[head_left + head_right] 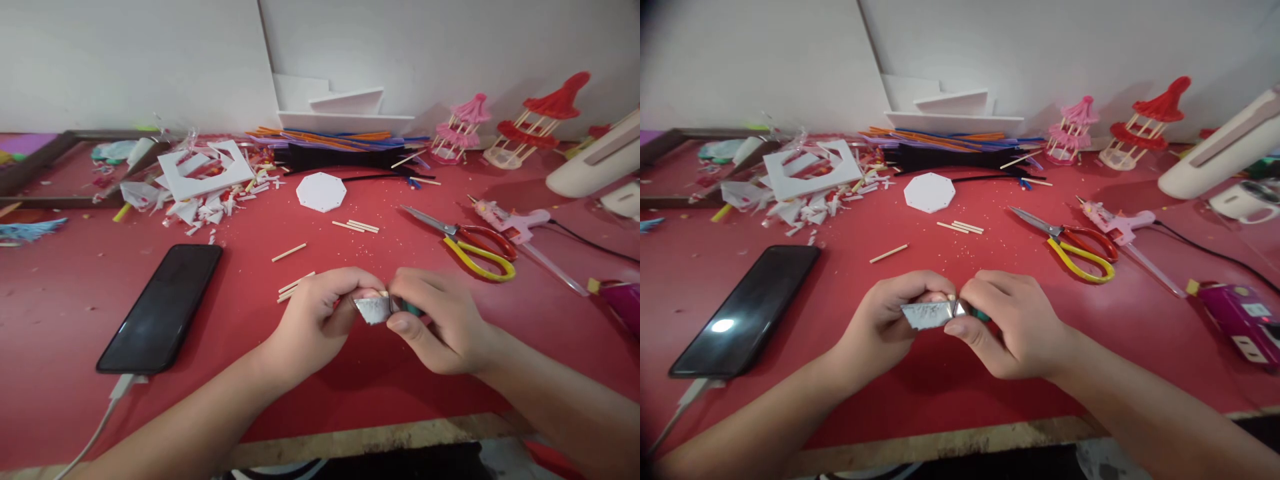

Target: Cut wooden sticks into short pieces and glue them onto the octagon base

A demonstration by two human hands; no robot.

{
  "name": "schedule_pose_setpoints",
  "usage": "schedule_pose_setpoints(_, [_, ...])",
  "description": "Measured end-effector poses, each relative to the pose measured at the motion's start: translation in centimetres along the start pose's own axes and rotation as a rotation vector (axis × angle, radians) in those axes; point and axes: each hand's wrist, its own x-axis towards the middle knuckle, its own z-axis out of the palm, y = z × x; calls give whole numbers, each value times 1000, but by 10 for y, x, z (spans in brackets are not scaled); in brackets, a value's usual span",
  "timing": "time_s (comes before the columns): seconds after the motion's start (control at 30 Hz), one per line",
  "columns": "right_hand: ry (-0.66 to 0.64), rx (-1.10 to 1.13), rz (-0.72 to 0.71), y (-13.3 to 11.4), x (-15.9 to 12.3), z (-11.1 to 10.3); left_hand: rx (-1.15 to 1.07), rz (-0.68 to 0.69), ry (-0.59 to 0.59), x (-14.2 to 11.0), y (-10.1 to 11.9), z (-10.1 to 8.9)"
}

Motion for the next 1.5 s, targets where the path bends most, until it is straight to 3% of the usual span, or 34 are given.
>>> schedule_pose_setpoints(0.47, [-5,72,8,-3,0,2,-72,27,-56,0,2,-1])
schedule_pose_setpoints(0.97, [-29,-35,7,2,-1,-4,99,97,-15,-4,7,-2])
schedule_pose_setpoints(1.03, [7,-98,46,7,0,-9,49,125,-33,-5,10,-3])
schedule_pose_setpoints(1.17, [206,-158,94,8,4,-17,28,90,6,-5,12,-5])
schedule_pose_setpoints(1.3, [137,-62,38,3,5,-10,54,9,96,-4,7,-7])
schedule_pose_setpoints(1.5, [48,-47,0,2,2,-1,82,0,98,-3,0,-3])
